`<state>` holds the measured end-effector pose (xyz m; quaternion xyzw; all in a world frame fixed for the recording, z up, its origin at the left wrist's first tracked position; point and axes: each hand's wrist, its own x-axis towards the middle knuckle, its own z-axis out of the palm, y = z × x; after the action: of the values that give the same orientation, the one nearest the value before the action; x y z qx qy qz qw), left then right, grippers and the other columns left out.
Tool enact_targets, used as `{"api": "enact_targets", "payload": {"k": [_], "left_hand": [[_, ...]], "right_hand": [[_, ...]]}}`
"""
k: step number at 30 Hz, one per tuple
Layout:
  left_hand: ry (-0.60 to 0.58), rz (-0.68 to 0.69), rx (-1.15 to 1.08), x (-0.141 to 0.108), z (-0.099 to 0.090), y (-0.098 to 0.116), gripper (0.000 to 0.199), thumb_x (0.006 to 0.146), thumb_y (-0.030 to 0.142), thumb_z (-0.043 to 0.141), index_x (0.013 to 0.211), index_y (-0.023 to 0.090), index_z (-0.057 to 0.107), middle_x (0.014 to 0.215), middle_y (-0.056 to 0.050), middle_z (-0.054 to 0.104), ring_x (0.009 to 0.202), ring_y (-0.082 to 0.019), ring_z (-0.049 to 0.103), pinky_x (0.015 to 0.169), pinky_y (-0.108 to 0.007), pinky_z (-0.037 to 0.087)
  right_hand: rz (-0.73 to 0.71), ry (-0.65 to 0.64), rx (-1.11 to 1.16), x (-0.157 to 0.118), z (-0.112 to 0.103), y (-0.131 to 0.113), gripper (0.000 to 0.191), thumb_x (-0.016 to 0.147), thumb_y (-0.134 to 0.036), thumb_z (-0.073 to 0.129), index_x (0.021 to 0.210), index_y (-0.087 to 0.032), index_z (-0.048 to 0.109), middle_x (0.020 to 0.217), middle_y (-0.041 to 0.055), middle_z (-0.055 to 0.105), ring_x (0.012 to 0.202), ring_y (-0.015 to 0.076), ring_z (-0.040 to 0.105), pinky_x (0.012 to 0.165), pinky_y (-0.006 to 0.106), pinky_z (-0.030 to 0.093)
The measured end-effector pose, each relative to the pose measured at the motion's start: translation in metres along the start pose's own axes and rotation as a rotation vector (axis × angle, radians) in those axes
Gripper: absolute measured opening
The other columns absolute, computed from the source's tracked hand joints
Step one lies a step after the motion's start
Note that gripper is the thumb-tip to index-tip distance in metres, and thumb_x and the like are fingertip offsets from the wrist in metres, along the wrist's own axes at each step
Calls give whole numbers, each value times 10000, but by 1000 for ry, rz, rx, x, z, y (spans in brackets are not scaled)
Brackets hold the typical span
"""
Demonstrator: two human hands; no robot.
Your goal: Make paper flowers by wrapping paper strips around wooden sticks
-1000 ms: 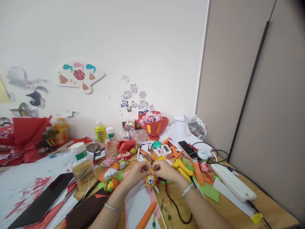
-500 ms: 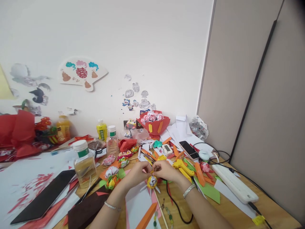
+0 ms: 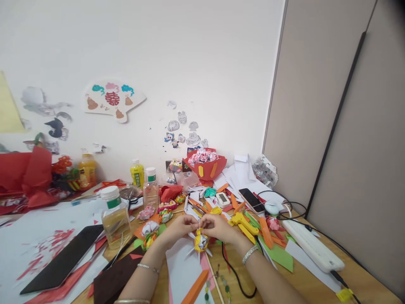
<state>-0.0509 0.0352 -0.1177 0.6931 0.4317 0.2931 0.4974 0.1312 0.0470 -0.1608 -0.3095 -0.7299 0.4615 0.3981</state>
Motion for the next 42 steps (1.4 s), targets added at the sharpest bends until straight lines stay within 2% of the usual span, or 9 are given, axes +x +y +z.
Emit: {"api": "enact_targets", "payload": {"k": [5, 10, 15, 20, 23, 37, 42], "left_hand": [[37, -5, -11, 1, 2, -1, 355, 596, 486, 651, 669, 155, 547, 603, 44, 510, 586, -110, 508, 510, -208, 395], [80, -28, -10, 0, 5, 4, 334, 610, 471, 632, 693, 163, 532, 612, 43, 523, 593, -119, 528, 506, -216, 420], [96, -32, -3, 0, 6, 6, 299, 613, 436, 640, 678, 160, 542, 588, 39, 541, 583, -118, 547, 475, -197, 418], [168, -20, 3, 4, 8, 3, 276, 629, 425, 614, 646, 165, 522, 562, 53, 507, 565, -120, 554, 452, -203, 442], [198, -14, 16, 6, 11, 1, 262, 616, 403, 622, 621, 164, 514, 558, 46, 515, 564, -127, 564, 445, -209, 458], [268, 26, 87, 11, 16, -5, 187, 651, 329, 555, 583, 177, 469, 525, 38, 530, 532, -136, 580, 435, -222, 480], [280, 35, 116, 13, 15, -8, 140, 657, 289, 529, 593, 174, 480, 547, 35, 526, 550, -140, 584, 439, -219, 466]], "right_hand": [[41, 9, -69, 0, 0, 0, 102, 710, -218, 618, 806, -185, 624, 793, -1, 635, 747, 143, 591, 662, 245, 456], [2, 24, -115, -1, -3, -6, 72, 712, -191, 610, 779, -177, 636, 775, 2, 635, 731, 142, 599, 656, 239, 460], [-113, 46, -362, -4, -4, -21, 80, 726, -155, 605, 758, -194, 666, 799, 5, 639, 777, 143, 590, 719, 240, 444], [-117, 61, -543, -4, 0, -27, 204, 773, -142, 553, 928, -231, 653, 897, 6, 641, 842, 149, 577, 742, 244, 429], [-120, 57, -633, -3, 1, -26, 198, 772, -127, 551, 907, -227, 657, 887, 9, 639, 870, 156, 562, 767, 247, 411], [-63, 33, -562, -4, -1, -29, 158, 767, -126, 548, 821, -215, 667, 859, 0, 630, 832, 140, 565, 742, 223, 411], [-61, -4, -580, -5, -2, -31, 271, 766, -127, 498, 955, -236, 659, 960, 10, 647, 907, 159, 567, 793, 247, 415]]}}
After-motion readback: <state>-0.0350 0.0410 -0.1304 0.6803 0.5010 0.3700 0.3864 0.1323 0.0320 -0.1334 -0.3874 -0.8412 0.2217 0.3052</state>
